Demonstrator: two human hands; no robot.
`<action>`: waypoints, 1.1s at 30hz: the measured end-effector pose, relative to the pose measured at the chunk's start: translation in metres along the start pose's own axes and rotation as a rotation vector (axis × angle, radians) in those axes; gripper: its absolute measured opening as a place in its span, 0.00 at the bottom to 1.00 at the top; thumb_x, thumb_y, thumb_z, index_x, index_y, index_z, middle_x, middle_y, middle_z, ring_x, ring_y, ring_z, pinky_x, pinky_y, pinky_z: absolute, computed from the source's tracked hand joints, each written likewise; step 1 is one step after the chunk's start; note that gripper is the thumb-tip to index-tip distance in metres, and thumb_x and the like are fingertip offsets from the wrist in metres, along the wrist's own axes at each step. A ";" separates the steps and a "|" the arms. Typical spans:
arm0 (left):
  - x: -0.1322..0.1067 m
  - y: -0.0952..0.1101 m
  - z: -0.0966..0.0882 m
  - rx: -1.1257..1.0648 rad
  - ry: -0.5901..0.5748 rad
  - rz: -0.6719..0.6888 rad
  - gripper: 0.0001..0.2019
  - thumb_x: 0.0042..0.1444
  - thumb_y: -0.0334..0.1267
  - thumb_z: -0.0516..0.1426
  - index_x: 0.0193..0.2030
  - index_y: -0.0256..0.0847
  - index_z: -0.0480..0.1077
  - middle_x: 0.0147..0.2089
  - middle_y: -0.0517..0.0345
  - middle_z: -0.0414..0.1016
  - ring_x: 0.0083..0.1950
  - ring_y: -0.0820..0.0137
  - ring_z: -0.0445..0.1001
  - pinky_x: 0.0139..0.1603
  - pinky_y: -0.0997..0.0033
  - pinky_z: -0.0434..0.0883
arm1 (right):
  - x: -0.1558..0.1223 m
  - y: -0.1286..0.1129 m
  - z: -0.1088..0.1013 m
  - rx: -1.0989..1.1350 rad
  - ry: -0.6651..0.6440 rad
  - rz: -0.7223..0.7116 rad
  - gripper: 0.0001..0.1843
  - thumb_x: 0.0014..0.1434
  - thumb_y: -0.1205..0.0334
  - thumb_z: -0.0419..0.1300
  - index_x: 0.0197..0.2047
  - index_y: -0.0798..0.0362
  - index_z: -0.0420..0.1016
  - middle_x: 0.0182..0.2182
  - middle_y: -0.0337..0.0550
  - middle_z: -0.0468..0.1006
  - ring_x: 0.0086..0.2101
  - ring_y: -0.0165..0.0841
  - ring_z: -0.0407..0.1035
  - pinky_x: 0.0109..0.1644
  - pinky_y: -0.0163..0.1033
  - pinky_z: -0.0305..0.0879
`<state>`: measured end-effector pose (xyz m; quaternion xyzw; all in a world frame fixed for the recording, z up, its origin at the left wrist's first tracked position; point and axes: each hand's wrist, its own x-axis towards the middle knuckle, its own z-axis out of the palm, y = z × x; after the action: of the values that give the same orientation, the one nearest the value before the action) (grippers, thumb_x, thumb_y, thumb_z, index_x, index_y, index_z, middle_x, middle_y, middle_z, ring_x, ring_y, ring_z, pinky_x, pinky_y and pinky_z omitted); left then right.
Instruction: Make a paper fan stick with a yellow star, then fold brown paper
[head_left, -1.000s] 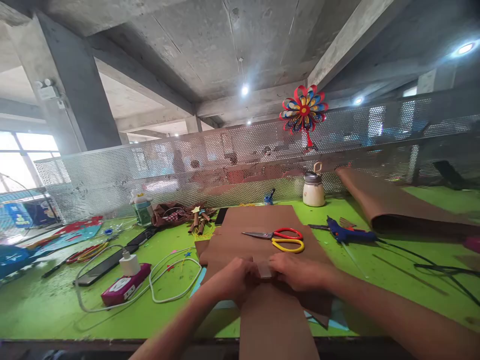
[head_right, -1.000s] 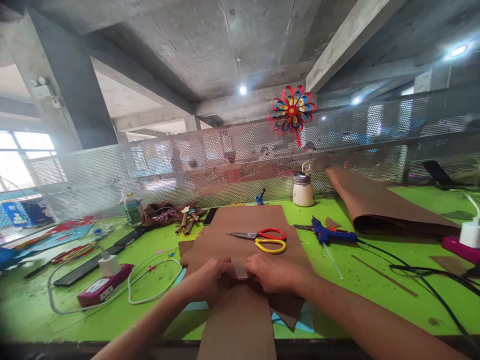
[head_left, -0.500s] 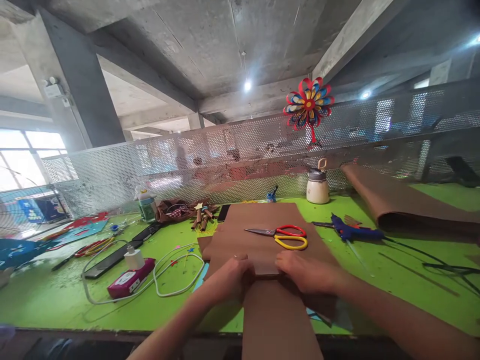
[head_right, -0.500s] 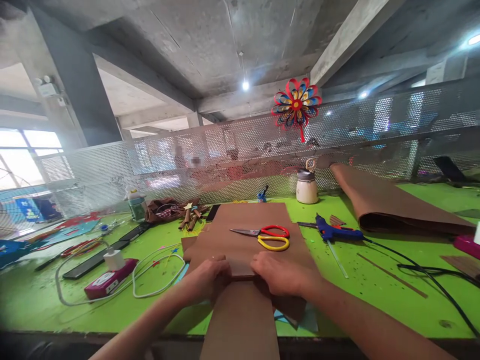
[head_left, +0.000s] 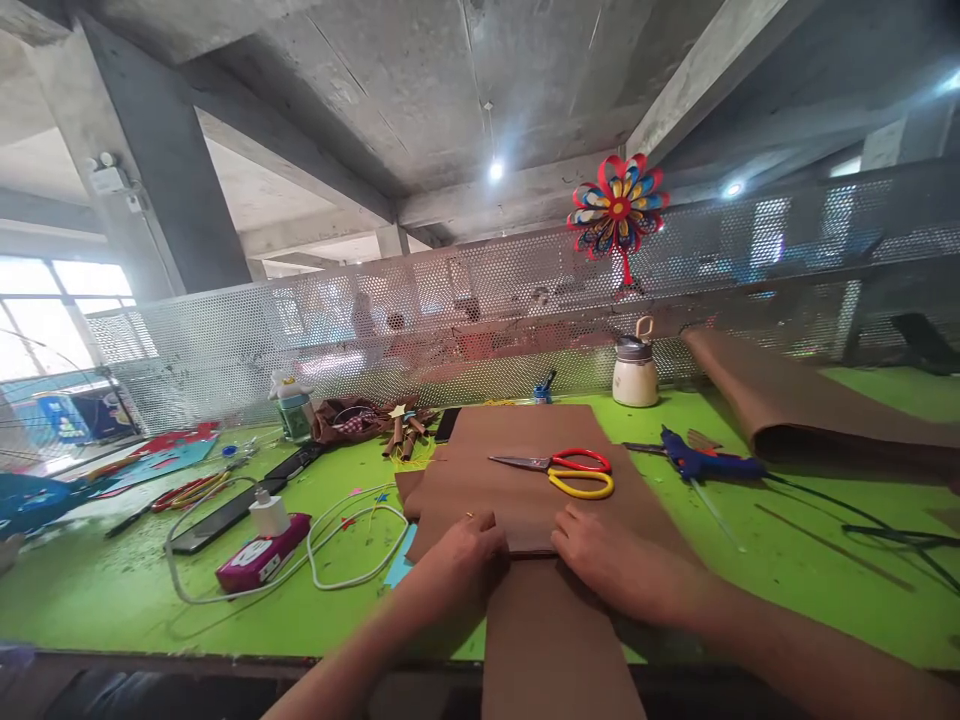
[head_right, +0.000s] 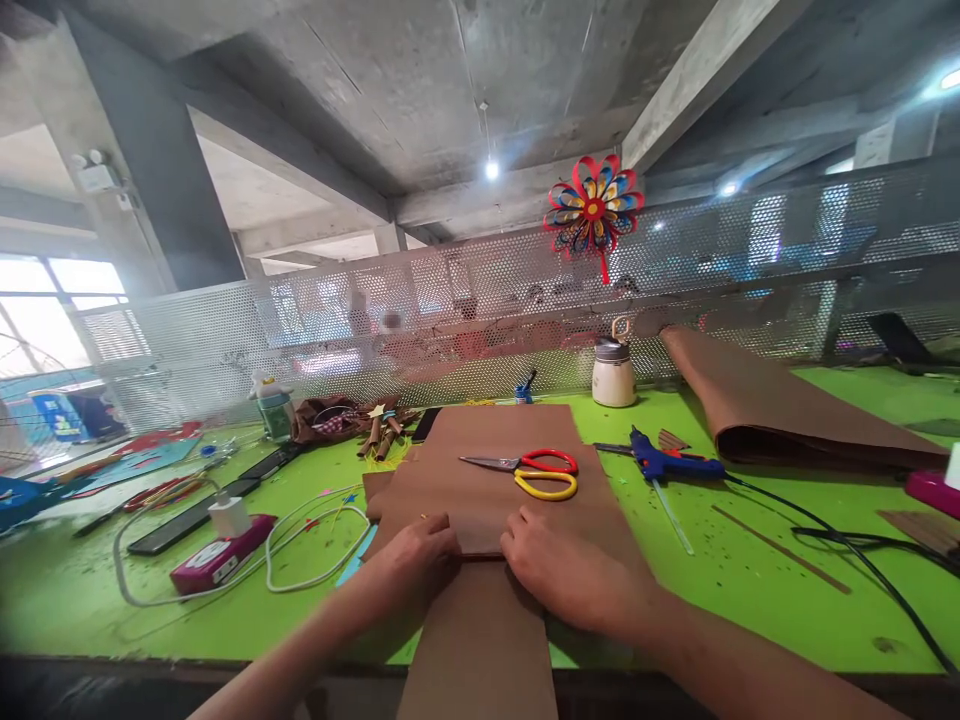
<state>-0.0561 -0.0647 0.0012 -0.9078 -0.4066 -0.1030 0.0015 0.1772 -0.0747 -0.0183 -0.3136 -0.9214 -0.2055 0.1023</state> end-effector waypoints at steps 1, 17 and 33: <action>-0.002 0.002 -0.001 0.010 0.013 0.006 0.06 0.55 0.31 0.50 0.32 0.38 0.68 0.35 0.53 0.65 0.34 0.72 0.64 0.36 0.74 0.61 | 0.000 -0.003 -0.001 -0.067 -0.004 -0.018 0.09 0.52 0.76 0.51 0.34 0.57 0.69 0.31 0.49 0.70 0.34 0.40 0.62 0.39 0.44 0.59; 0.054 -0.009 -0.017 -0.430 -0.219 -0.063 0.23 0.58 0.50 0.46 0.22 0.34 0.66 0.20 0.64 0.54 0.24 0.78 0.49 0.23 0.77 0.50 | 0.011 0.010 -0.026 -0.147 0.103 -0.012 0.07 0.54 0.74 0.51 0.32 0.55 0.66 0.31 0.45 0.69 0.34 0.37 0.64 0.36 0.41 0.59; 0.046 -0.020 -0.004 -0.872 -0.164 -0.097 0.23 0.53 0.57 0.51 0.23 0.36 0.59 0.23 0.65 0.50 0.27 0.77 0.48 0.25 0.76 0.49 | 0.027 0.013 -0.039 -0.036 0.121 0.179 0.08 0.54 0.75 0.51 0.31 0.54 0.68 0.34 0.45 0.69 0.38 0.37 0.62 0.44 0.42 0.56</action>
<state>-0.0424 -0.0179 0.0124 -0.8086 -0.3659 -0.1923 -0.4186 0.1663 -0.0680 0.0293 -0.3834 -0.8780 -0.2306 0.1702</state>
